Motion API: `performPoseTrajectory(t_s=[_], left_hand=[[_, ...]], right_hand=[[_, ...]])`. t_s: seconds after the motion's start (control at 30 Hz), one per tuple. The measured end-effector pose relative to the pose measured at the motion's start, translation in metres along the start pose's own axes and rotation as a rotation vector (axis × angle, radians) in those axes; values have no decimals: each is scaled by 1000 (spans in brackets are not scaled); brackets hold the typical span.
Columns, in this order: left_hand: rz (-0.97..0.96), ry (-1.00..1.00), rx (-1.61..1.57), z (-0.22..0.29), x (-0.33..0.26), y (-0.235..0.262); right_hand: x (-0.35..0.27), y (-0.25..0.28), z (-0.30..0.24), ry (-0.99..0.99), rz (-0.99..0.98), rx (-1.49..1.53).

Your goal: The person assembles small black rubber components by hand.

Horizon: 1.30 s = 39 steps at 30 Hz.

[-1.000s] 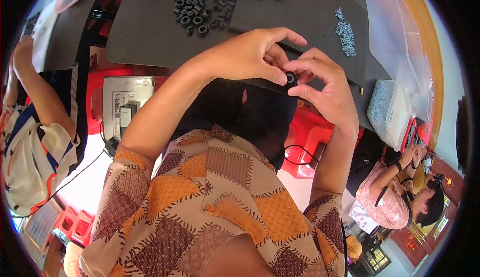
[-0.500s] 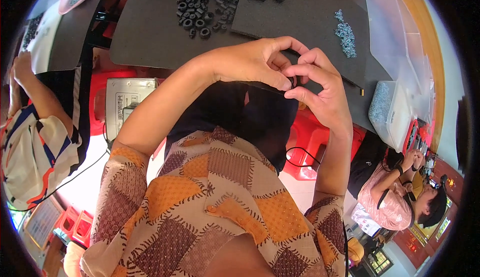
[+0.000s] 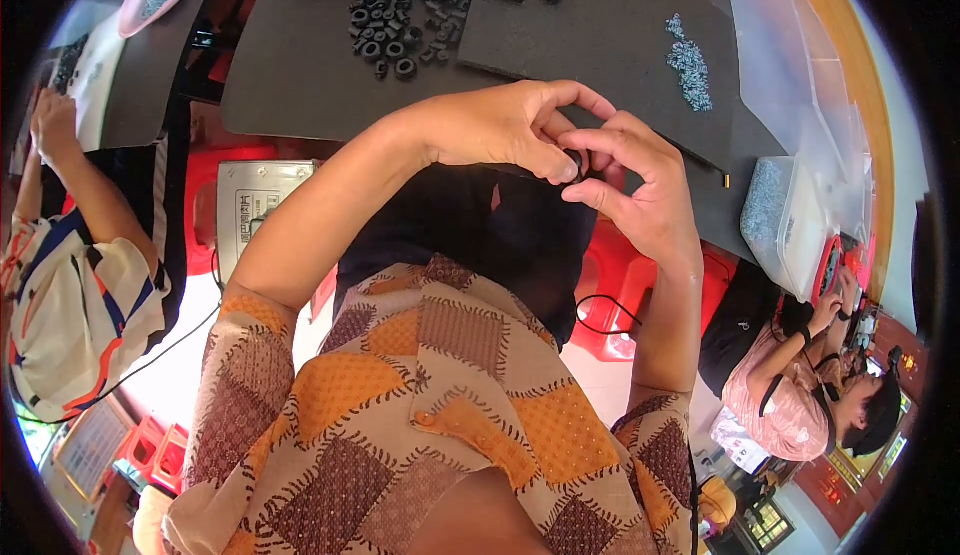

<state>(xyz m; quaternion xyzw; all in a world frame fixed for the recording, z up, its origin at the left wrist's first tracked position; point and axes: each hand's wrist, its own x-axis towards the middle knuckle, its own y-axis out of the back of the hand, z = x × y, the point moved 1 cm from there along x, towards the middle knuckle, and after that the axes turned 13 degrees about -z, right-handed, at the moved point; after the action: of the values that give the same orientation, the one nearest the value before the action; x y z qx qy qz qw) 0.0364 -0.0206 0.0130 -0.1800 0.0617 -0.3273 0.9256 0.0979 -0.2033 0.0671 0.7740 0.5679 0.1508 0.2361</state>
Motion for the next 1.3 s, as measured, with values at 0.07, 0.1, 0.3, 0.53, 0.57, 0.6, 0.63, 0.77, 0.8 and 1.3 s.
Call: performPoseTrajectory(t_s=[0.07, 0.1, 0.3, 0.53, 0.57, 0.6, 0.63, 0.77, 0.8, 1.3], left_hand=[[-2, 3, 2, 0, 1, -1], [-1, 5, 3, 0, 2, -1], [-10, -15, -9, -5, 3, 1], [3, -70, -24, -6, 4, 0], [-4, -42, -16, -5, 3, 1], [-11, -13, -9, -4, 3, 2], [-12, -14, -10, -4, 3, 2], [-43, -22, -21, -6, 1, 5], [-52, -36, -32, -6, 0, 5], [-52, -19, 81, 1, -2, 4]], right_hand=[[-3, 0, 5, 23, -5, -23], [-3, 0, 7, 47, -12, -45], [-2, 0, 5, 51, -30, -57], [1, -2, 1, -1, -64, -131], [1, -3, 2, 6, -54, -150], [0, -3, 3, 13, -45, -169], [0, -4, 4, 12, -45, -170], [-2, -4, 6, 48, -26, -162], [-2, -4, 5, 51, -22, -165], [-8, -14, 13, 90, 48, -133]])
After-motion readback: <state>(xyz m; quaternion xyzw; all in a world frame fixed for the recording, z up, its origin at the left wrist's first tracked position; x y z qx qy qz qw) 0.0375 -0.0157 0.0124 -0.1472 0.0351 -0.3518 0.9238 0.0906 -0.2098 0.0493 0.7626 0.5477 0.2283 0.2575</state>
